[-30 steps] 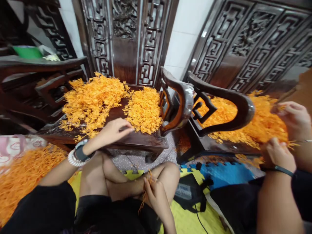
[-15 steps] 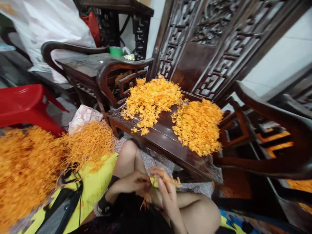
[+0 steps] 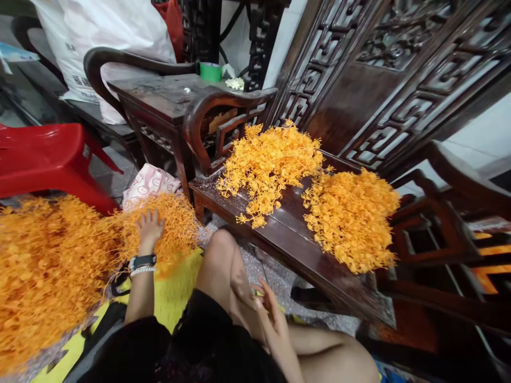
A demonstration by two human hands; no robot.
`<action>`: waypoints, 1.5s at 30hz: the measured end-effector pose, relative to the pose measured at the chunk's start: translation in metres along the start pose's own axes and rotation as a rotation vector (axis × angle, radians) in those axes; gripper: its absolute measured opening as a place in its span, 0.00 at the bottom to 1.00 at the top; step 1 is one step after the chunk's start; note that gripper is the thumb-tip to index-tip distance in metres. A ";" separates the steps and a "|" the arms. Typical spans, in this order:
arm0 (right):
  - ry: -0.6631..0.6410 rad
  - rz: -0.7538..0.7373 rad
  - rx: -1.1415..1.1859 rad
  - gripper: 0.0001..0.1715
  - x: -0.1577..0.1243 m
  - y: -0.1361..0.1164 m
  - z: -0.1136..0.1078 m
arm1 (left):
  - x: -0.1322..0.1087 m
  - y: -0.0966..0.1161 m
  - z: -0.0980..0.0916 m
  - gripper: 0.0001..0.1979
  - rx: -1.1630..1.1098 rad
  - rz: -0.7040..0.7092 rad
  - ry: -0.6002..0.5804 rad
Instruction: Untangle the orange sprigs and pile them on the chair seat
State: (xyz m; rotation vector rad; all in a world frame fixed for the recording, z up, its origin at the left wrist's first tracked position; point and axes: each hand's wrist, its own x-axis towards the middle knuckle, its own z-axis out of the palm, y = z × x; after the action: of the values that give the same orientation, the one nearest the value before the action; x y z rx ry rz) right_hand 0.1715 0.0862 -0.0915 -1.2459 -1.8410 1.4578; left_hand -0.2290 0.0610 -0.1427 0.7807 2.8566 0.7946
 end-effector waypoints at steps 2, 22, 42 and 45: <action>-0.004 0.016 -0.025 0.31 0.003 0.003 0.008 | -0.002 -0.002 0.036 0.29 0.013 -0.020 -0.027; 0.380 -0.290 -0.243 0.15 0.050 0.000 0.009 | -0.045 0.008 0.077 0.29 -0.267 0.048 0.389; 0.295 -0.404 -0.363 0.14 0.019 0.006 0.005 | -0.104 0.199 0.026 0.08 -0.769 0.623 -0.144; 0.425 -0.461 -0.351 0.16 0.035 -0.006 -0.004 | -0.113 0.188 0.024 0.07 -0.821 0.589 -0.161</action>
State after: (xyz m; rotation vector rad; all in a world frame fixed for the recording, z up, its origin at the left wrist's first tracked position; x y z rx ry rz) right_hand 0.1558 0.1181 -0.0904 -1.0752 -1.9523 0.5912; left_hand -0.0404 0.1546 -0.0764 1.4207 1.8444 1.6908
